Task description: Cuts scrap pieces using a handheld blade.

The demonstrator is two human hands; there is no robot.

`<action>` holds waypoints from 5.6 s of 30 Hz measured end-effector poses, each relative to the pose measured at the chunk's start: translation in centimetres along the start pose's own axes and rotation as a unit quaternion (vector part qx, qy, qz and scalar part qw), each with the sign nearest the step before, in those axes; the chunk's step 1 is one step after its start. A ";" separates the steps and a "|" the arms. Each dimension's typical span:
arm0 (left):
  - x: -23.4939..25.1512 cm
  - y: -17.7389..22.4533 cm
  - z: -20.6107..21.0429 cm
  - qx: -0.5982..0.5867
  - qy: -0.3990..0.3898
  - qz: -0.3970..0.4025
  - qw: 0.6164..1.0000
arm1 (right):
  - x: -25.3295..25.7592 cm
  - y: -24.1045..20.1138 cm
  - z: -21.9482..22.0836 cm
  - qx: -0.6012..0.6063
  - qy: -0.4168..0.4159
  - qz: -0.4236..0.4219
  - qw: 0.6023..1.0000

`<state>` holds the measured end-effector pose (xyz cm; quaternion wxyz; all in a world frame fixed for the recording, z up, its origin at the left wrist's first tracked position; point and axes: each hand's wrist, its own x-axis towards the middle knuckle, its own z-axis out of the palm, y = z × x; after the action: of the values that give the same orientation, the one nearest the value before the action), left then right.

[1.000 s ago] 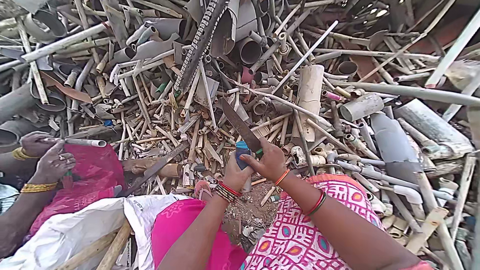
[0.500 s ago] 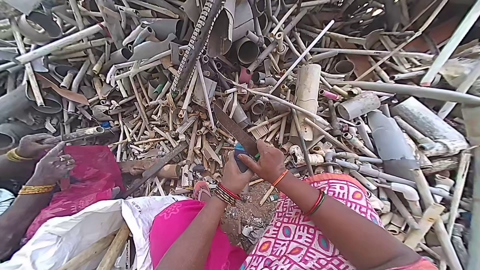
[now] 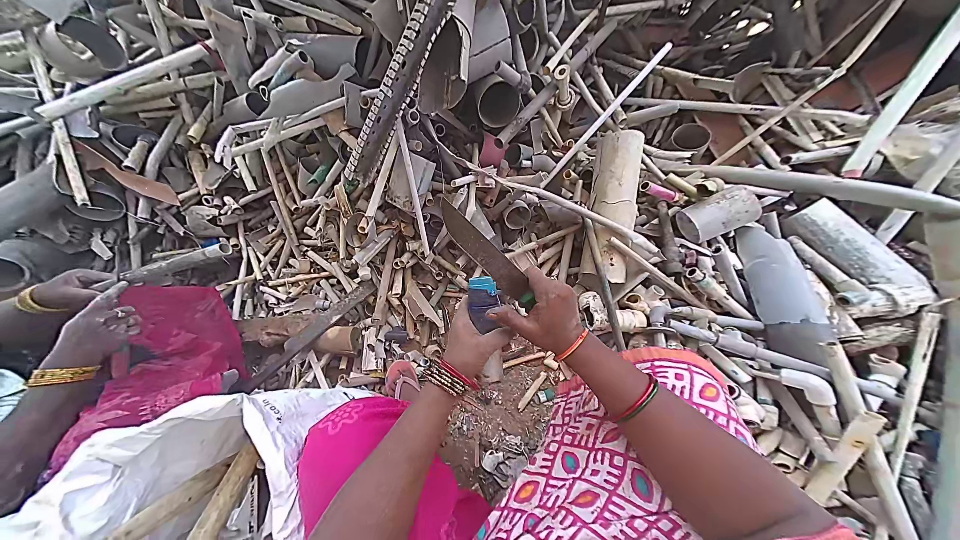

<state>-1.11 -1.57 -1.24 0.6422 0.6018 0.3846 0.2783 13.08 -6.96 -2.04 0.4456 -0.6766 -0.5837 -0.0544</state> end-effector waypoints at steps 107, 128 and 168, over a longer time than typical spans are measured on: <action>-2.4 4.7 -2.4 0.232 -0.049 -0.139 0.962 | -2.3 -8.8 0.2 -0.299 -0.271 0.123 0.906; -1.2 3.1 -1.8 0.044 -0.109 -0.180 0.977 | 1.0 -1.8 -4.4 0.132 -0.250 0.396 0.874; -5.2 2.0 -0.1 0.115 -0.107 -0.142 0.977 | -2.8 -11.0 -5.7 -0.132 -0.377 0.340 0.851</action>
<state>-3.83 -5.51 1.54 0.6390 0.6375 0.4244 0.0723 5.53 -13.69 5.69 0.0883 -0.8541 -0.4275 0.2828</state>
